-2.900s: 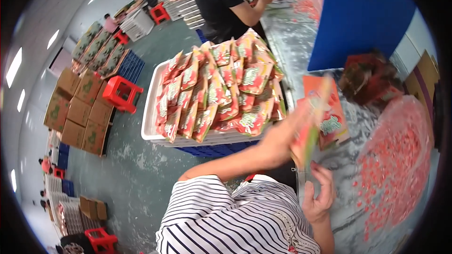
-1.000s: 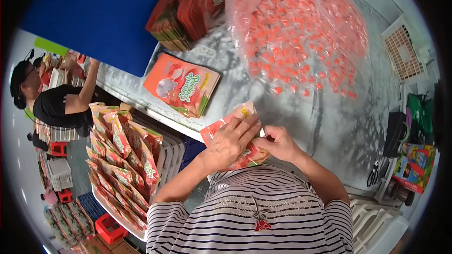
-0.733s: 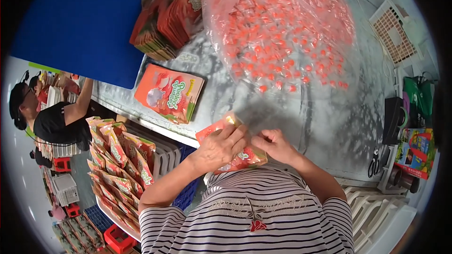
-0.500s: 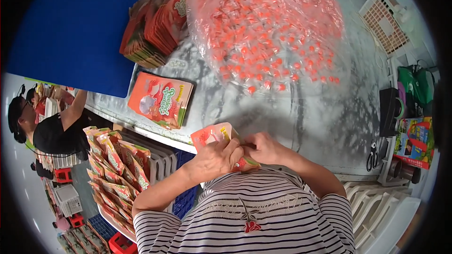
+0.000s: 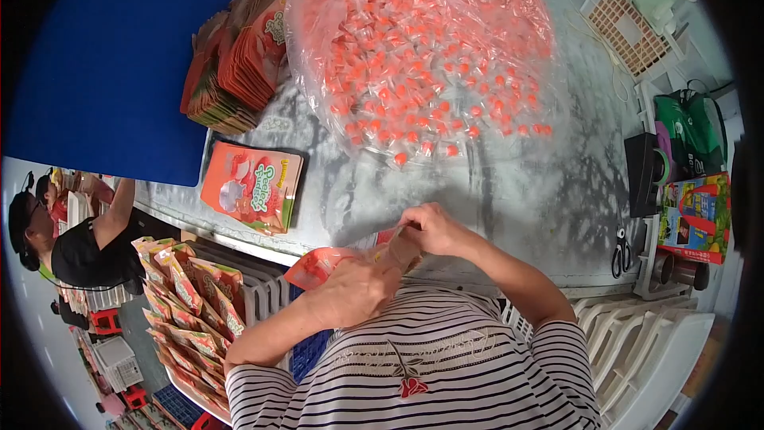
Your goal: Packing individual pieces of candy into small pouches at a workstation.
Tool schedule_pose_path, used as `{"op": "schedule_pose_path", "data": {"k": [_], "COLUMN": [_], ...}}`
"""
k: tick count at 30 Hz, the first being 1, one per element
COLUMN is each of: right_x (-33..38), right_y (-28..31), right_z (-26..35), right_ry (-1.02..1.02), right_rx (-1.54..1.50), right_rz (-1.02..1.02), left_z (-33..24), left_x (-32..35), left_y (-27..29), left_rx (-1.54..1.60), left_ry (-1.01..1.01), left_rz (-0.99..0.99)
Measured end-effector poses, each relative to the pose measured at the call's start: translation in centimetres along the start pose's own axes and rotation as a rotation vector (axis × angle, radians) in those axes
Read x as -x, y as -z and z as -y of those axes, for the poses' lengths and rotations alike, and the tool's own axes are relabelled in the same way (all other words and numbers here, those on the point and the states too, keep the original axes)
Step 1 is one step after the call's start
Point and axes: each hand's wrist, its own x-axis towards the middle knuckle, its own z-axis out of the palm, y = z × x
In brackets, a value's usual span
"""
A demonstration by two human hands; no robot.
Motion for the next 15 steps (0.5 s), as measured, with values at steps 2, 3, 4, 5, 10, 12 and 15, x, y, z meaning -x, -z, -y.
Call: {"op": "schedule_pose_path", "data": {"k": [2,3,4,5,10,12,15], "right_x": [-0.1,-0.3,-0.6,-1.0,-3.4,-3.6,-2.6], "right_y": [1.0,1.8,3.1,4.6,9.1,9.2,7.9], "right_z": [0.0,-0.2,-0.6,-1.3,-4.2,-6.3,-7.7], "right_ry": [0.008,0.017,0.072,0.121,0.048,0.108,0.079], "right_rx": [-0.068,-0.136,0.009,0.156,0.631,0.679,0.65], "right_rz": [-0.038,-0.074,-0.164,-0.254,-0.433,-0.473,-0.469], "left_z": [-0.1,0.1,0.3,0.6,0.4,0.4,0.7], "left_x": [-0.1,0.1,0.3,0.5,1.4,1.4,1.7], "left_y": [0.6,0.5,0.2,-0.1,-0.4,-0.4,-0.5], "left_rx": [0.077,0.077,0.059,0.044,0.117,0.132,0.13], "left_ry": [0.115,0.115,0.185,0.252,0.373,0.388,0.394], "left_rz": [-0.126,-0.127,-0.213,-0.299,-0.385,-0.397,-0.407]}}
